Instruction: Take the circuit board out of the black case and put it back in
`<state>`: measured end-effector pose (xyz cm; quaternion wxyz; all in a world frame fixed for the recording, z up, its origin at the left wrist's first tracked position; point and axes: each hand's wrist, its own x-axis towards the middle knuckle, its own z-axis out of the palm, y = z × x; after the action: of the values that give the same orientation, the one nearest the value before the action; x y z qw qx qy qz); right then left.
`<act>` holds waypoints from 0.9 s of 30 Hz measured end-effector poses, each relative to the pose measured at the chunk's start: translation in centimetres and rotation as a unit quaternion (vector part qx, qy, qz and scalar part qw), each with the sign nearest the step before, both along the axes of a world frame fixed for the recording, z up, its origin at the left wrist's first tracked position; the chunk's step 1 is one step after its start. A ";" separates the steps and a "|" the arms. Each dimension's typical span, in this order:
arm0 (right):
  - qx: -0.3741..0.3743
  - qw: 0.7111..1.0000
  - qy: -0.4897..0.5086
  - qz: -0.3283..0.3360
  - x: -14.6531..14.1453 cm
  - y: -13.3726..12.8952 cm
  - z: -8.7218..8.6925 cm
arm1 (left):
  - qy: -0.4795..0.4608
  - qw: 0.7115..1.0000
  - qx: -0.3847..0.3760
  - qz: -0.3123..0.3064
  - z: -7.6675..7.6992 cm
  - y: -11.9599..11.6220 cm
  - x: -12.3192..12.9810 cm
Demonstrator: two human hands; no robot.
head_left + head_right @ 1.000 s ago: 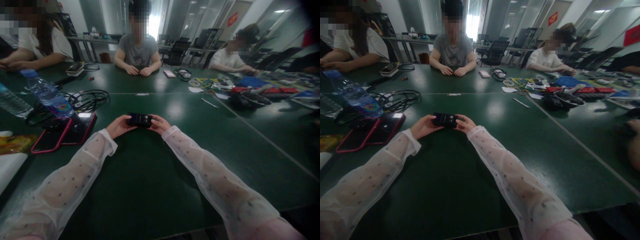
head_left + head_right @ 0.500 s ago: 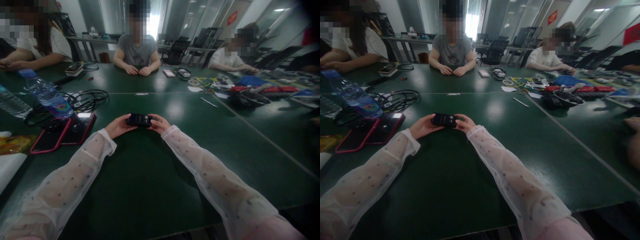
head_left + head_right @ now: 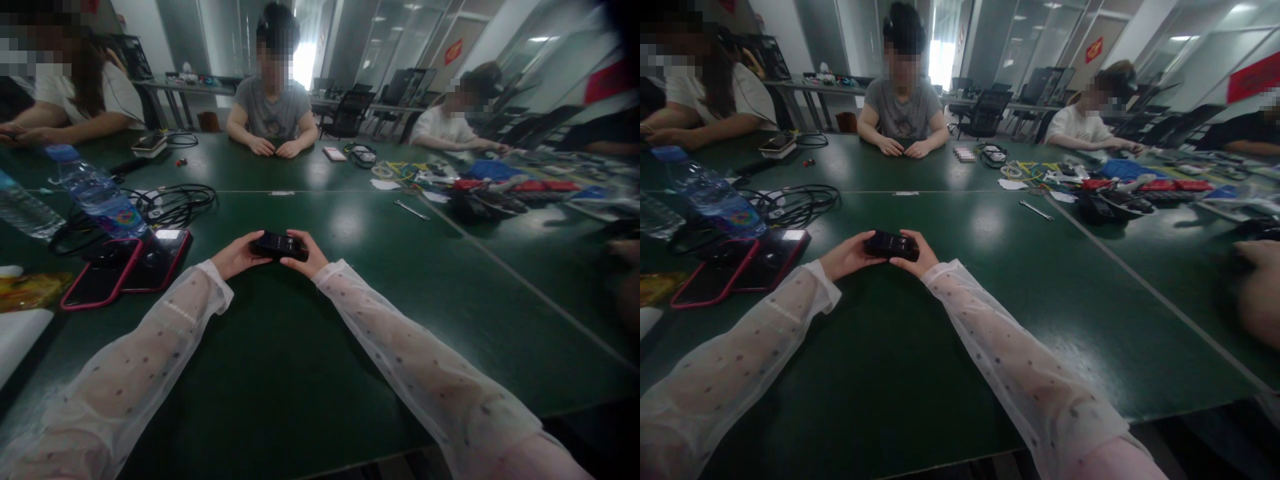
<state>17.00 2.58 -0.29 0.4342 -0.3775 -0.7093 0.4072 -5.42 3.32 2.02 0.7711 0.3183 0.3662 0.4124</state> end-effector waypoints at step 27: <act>0.086 0.966 0.012 -0.244 5.9 5.3 2.4 | -0.023 0.999 -0.010 -0.043 -0.6 0.5 -0.6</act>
<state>22.87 7.87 2.12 0.5595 -0.4959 -0.6227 0.2309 -5.99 3.80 1.39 0.7995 0.3166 0.3380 0.3826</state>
